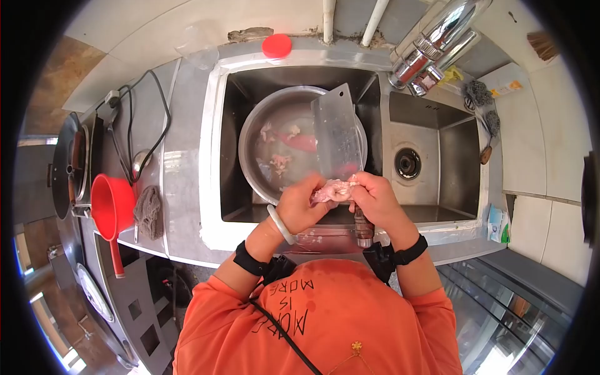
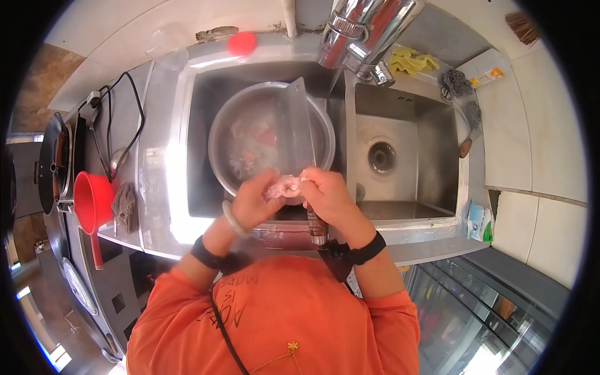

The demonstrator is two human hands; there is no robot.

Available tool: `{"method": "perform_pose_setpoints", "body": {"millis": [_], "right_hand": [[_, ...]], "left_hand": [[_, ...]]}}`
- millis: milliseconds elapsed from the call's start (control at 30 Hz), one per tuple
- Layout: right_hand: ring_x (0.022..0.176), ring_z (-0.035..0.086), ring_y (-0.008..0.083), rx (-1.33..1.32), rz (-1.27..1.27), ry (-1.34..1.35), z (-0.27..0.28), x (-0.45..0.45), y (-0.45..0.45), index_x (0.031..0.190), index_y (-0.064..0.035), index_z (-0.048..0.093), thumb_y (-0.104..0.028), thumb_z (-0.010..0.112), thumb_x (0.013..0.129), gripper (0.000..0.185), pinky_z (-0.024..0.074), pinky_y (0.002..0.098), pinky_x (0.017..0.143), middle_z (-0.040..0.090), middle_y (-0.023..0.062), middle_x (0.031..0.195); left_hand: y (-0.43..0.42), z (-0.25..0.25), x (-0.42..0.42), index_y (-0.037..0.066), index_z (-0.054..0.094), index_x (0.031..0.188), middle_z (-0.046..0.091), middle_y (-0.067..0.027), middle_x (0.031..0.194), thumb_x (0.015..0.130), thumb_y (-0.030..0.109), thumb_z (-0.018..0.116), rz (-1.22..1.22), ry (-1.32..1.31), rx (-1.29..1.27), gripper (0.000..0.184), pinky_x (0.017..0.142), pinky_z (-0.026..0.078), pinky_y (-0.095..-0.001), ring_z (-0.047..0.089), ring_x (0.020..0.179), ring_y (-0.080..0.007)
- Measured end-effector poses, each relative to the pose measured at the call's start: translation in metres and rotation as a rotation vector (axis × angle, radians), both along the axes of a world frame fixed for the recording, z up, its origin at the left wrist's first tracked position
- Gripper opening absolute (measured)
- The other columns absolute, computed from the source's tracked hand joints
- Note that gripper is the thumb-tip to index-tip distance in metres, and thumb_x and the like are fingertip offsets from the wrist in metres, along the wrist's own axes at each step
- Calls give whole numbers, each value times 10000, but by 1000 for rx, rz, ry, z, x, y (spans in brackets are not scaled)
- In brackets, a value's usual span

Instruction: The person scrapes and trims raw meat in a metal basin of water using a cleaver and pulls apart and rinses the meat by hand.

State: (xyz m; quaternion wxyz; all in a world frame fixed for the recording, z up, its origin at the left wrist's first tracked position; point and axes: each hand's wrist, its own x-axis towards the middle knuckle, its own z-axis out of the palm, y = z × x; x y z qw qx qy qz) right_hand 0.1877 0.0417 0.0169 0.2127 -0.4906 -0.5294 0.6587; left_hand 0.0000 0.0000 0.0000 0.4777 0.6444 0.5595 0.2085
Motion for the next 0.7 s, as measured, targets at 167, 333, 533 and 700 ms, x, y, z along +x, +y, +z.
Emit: {"method": "perform_pose_setpoints", "body": {"millis": [167,333,533,700], "right_hand": [[547,526,101,134,-21,53,-2,-10,8,830,11,563,-85,455,828,144,435,254,510,571,60,653],[543,534,127,343,41,-109,-16,-5,6,834,16,564,-83,462,817,143,443,269,515,564,84,646],[548,544,124,101,-7,-37,-12,-7,2,848,20,565,-89,457,825,155,453,269,511,572,78,661],[540,550,115,7,-33,46,-15,-6,0,859,17,565,-95,452,835,161,455,256,507,578,68,674]], "left_hand": [[17,14,13,32,572,807,520,-140,724,668,93,651,178,-27,555,171,602,449,-369,545,708,-328],[16,0,12,30,571,813,517,-133,725,676,61,617,97,-16,477,148,585,442,-341,543,691,-299],[9,-5,3,2,564,853,556,-58,737,824,48,527,221,-602,-165,66,547,418,-260,516,620,-119],[7,-4,5,-24,557,942,548,-23,715,899,70,469,223,-839,-344,135,543,416,-228,491,606,-82]]}}
